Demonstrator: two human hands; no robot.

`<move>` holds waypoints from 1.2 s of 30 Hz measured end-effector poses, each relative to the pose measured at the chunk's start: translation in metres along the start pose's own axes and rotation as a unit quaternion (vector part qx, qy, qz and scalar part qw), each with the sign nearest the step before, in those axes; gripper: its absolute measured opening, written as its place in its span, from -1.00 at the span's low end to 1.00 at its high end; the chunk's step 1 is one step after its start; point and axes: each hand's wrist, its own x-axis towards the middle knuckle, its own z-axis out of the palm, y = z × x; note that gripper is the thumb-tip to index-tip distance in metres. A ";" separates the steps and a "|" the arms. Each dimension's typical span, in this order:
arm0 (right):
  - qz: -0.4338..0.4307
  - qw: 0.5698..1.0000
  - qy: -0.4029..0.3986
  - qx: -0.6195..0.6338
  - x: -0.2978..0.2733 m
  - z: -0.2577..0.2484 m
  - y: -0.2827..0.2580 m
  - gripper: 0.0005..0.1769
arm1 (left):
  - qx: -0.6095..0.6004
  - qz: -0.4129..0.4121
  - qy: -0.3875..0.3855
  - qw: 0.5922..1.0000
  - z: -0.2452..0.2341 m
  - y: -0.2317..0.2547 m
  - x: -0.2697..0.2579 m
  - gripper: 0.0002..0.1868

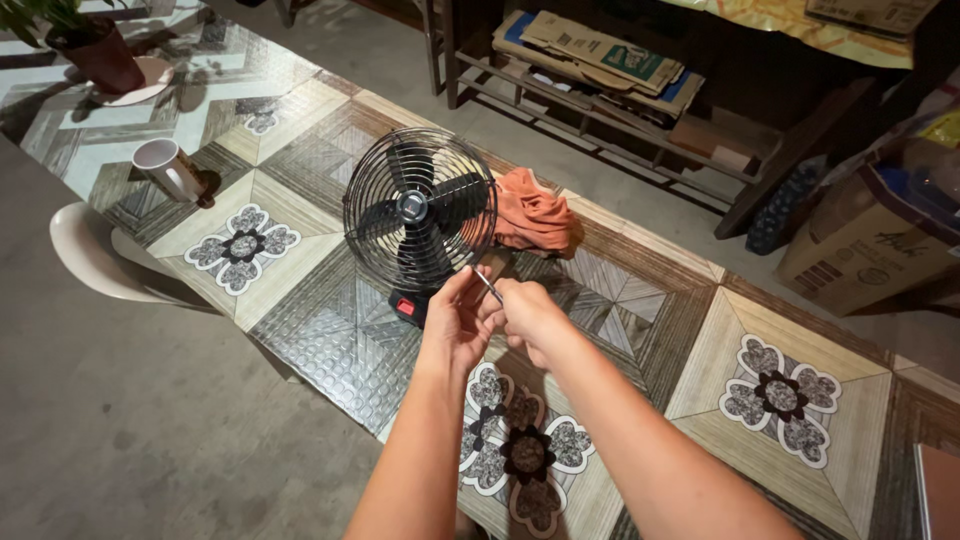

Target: The person removes the front grille of a small electric fan, then uses a screwdriver to loosen the central nut and remove the fan blades. They wipe the blades with a cloth. The video ends before reassembly is shown.

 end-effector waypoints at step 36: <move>-0.063 0.991 0.116 -0.031 -0.001 0.018 0.004 -0.49 | 0.003 -0.009 0.004 1.000 -0.005 0.000 0.003 -0.76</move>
